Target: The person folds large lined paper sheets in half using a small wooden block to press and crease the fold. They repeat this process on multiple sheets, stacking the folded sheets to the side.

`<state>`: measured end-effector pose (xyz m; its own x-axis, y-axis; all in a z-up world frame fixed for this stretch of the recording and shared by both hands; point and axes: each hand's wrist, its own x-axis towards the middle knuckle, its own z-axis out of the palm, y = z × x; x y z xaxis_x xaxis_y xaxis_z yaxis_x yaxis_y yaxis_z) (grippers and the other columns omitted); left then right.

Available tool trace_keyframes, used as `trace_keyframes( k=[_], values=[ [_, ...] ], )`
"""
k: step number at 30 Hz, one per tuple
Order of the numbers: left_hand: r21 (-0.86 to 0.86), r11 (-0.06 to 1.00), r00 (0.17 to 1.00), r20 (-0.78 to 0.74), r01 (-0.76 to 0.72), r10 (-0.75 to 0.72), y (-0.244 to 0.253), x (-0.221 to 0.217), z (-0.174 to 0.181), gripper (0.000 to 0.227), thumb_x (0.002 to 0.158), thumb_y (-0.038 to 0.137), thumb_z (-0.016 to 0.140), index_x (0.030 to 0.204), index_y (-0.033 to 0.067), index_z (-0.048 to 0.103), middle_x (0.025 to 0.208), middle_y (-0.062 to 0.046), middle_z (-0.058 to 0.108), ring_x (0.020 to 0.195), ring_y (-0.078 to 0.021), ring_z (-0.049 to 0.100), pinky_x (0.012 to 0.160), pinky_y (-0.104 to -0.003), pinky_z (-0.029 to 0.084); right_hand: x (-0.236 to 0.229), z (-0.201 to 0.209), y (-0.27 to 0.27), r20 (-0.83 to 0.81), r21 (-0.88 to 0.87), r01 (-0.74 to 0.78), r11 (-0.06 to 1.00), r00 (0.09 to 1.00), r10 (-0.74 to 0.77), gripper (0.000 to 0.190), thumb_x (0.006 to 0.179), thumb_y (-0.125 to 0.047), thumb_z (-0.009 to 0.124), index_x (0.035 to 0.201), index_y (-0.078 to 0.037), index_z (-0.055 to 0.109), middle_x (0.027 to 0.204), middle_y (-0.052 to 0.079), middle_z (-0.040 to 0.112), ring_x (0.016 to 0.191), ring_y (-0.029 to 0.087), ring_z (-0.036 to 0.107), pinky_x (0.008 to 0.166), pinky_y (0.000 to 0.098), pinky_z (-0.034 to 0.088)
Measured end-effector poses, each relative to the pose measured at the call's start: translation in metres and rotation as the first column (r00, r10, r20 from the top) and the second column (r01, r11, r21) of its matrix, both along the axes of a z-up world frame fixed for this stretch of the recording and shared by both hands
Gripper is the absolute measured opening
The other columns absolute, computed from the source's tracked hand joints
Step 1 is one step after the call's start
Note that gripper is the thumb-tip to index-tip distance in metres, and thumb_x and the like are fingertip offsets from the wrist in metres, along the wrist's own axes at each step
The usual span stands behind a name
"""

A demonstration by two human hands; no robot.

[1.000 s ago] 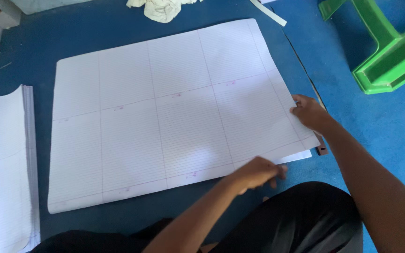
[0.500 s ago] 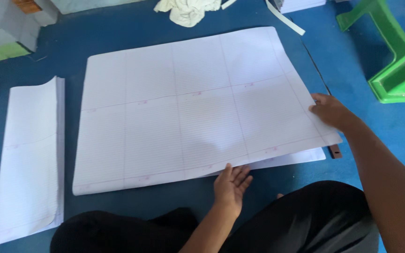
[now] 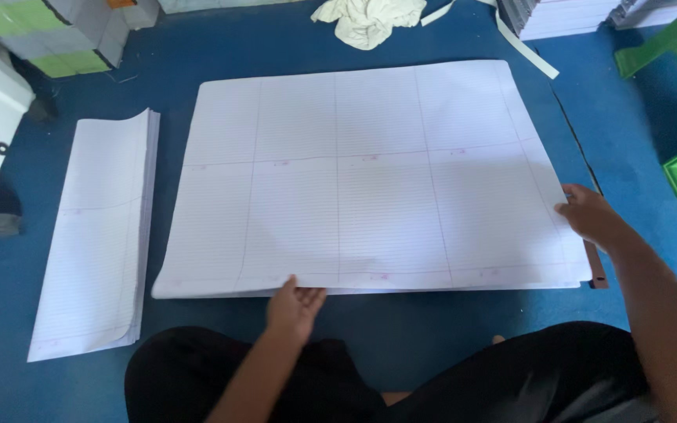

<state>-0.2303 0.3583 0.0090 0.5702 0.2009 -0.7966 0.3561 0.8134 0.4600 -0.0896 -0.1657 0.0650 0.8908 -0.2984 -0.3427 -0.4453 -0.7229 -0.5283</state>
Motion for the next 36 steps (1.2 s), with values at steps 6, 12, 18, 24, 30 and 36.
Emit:
trace_keyframes(
  k=[6,12,18,24,30,36],
  values=[
    [0.133,0.991,0.997,0.078,-0.023,0.012,0.092,0.016,-0.013,0.047,0.108,0.025,0.040,0.145,-0.0043,0.038,0.134,-0.022,0.053,0.124,-0.0357,0.057,0.108,-0.055,0.051,-0.005,-0.007,0.000,-0.006,-0.021,0.010,1.000,1.000,-0.010,0.054,0.100,-0.016,0.058,0.151,-0.002,0.048,0.138,0.027,0.063,0.120,0.038,0.065,0.105,0.0540,0.049],
    [0.581,-0.382,0.477,-0.812,0.719,-0.336,0.206,0.021,-0.013,0.060,0.096,0.037,0.069,0.136,-0.0065,0.056,0.124,-0.019,0.071,0.114,-0.0278,0.070,0.103,-0.036,0.056,-0.002,-0.020,-0.010,-0.009,0.033,-0.009,0.999,1.000,0.009,0.055,0.099,-0.016,0.059,0.151,0.000,0.048,0.137,0.029,0.063,0.118,0.039,0.066,0.103,0.0545,0.050],
    [0.623,0.685,0.918,-0.349,0.378,-0.189,0.275,0.027,-0.005,0.050,0.093,0.013,0.062,0.137,-0.0074,0.050,0.133,-0.021,0.059,0.129,-0.0319,0.062,0.103,-0.047,0.058,0.005,-0.031,-0.018,-0.033,-0.029,-0.021,0.999,0.999,0.020,0.054,0.101,-0.019,0.060,0.149,0.004,0.050,0.133,0.032,0.064,0.118,0.042,0.065,0.102,0.0567,0.051],
    [0.499,0.757,0.874,-0.445,0.422,-0.194,0.284,0.029,0.029,0.053,0.094,0.012,0.062,0.143,-0.0038,0.046,0.137,-0.026,0.048,0.129,-0.0420,0.053,0.102,-0.052,0.059,0.003,-0.028,-0.008,-0.078,-0.010,0.075,0.997,0.994,-0.076,0.055,0.102,-0.022,0.060,0.148,0.006,0.049,0.127,0.034,0.067,0.115,0.044,0.065,0.103,0.0577,0.050],
    [0.575,0.471,0.743,-0.535,0.669,-0.402,0.296,0.062,0.023,0.056,0.096,0.029,0.069,0.135,-0.0091,0.058,0.122,-0.027,0.062,0.112,-0.0404,0.063,0.088,-0.050,0.057,0.010,-0.011,0.008,-0.130,0.015,0.140,0.990,0.982,-0.137,0.059,0.107,-0.039,0.049,0.149,0.003,0.050,0.124,0.032,0.068,0.115,0.043,0.066,0.102,0.0582,0.049],
    [0.716,0.293,0.759,-0.503,0.634,-0.414,0.305,0.100,-0.011,0.046,0.100,0.033,0.062,0.131,0.0003,0.068,0.115,-0.022,0.067,0.102,-0.0358,0.062,0.085,-0.051,0.052,0.028,-0.025,0.004,-0.161,-0.245,0.069,0.967,0.981,-0.111,0.065,0.108,-0.047,0.045,0.148,0.005,0.047,0.129,0.036,0.061,0.116,0.047,0.063,0.100,0.0651,0.048]
  ],
)
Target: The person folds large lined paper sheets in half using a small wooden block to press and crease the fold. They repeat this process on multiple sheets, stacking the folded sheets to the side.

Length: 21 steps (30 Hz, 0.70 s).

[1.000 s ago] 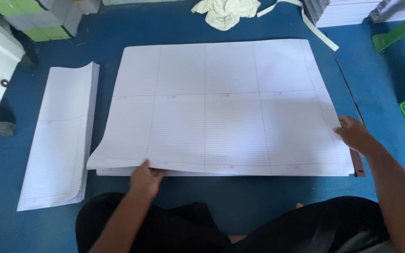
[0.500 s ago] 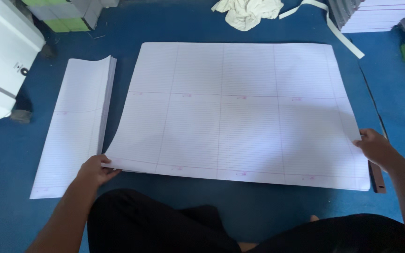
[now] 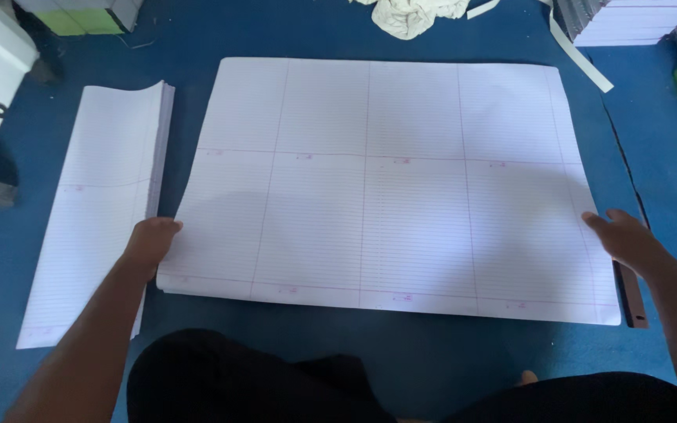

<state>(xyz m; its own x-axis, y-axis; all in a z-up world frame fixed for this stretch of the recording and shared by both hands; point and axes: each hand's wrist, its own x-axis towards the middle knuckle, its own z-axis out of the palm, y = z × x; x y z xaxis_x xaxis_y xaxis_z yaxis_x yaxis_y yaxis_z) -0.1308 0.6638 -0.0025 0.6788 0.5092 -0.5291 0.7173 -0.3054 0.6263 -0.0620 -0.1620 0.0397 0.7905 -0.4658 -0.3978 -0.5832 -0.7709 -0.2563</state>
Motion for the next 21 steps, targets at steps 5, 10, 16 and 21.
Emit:
trace_keyframes(
  k=[5,10,16,21],
  values=[
    [0.277,0.960,0.978,0.189,0.028,-0.083,-0.017,-0.002,-0.013,0.048,0.095,0.023,0.062,0.139,0.0028,0.063,0.133,-0.021,0.062,0.113,-0.0332,0.060,0.093,-0.043,0.050,0.011,-0.028,-0.014,-0.069,-0.085,-0.160,0.984,0.986,0.154,0.062,0.111,-0.047,0.039,0.137,0.006,0.058,0.131,0.032,0.061,0.118,0.046,0.059,0.100,0.0643,0.046],
    [0.148,0.983,0.990,0.106,-0.104,0.089,-0.033,-0.008,0.006,0.042,0.096,0.022,0.061,0.135,0.0052,0.068,0.122,-0.024,0.074,0.108,-0.0373,0.071,0.091,-0.048,0.056,0.006,-0.022,-0.028,0.046,0.008,-0.043,0.999,0.998,0.042,0.043,0.113,-0.031,0.049,0.123,0.006,0.066,0.111,0.029,0.071,0.098,0.040,0.075,0.087,0.0512,0.062],
    [0.270,0.957,0.975,0.217,-0.109,0.050,-0.036,-0.006,0.011,0.034,0.095,0.023,0.069,0.120,0.0011,0.075,0.117,-0.020,0.072,0.103,-0.0323,0.069,0.086,-0.043,0.056,-0.001,-0.002,-0.025,0.169,0.342,0.202,0.918,0.947,-0.271,0.036,0.103,-0.021,0.068,0.123,0.008,0.064,0.114,0.026,0.071,0.102,0.034,0.070,0.094,0.0493,0.056],
    [0.149,0.971,0.970,0.182,-0.188,0.160,-0.033,0.000,0.008,0.031,0.095,0.019,0.067,0.120,0.0016,0.073,0.114,-0.020,0.072,0.100,-0.0316,0.069,0.081,-0.045,0.056,-0.004,0.007,-0.017,0.222,0.337,0.241,0.910,0.919,-0.326,0.033,0.103,-0.021,0.067,0.121,0.007,0.065,0.114,0.026,0.071,0.104,0.036,0.071,0.094,0.0480,0.057]
  ],
)
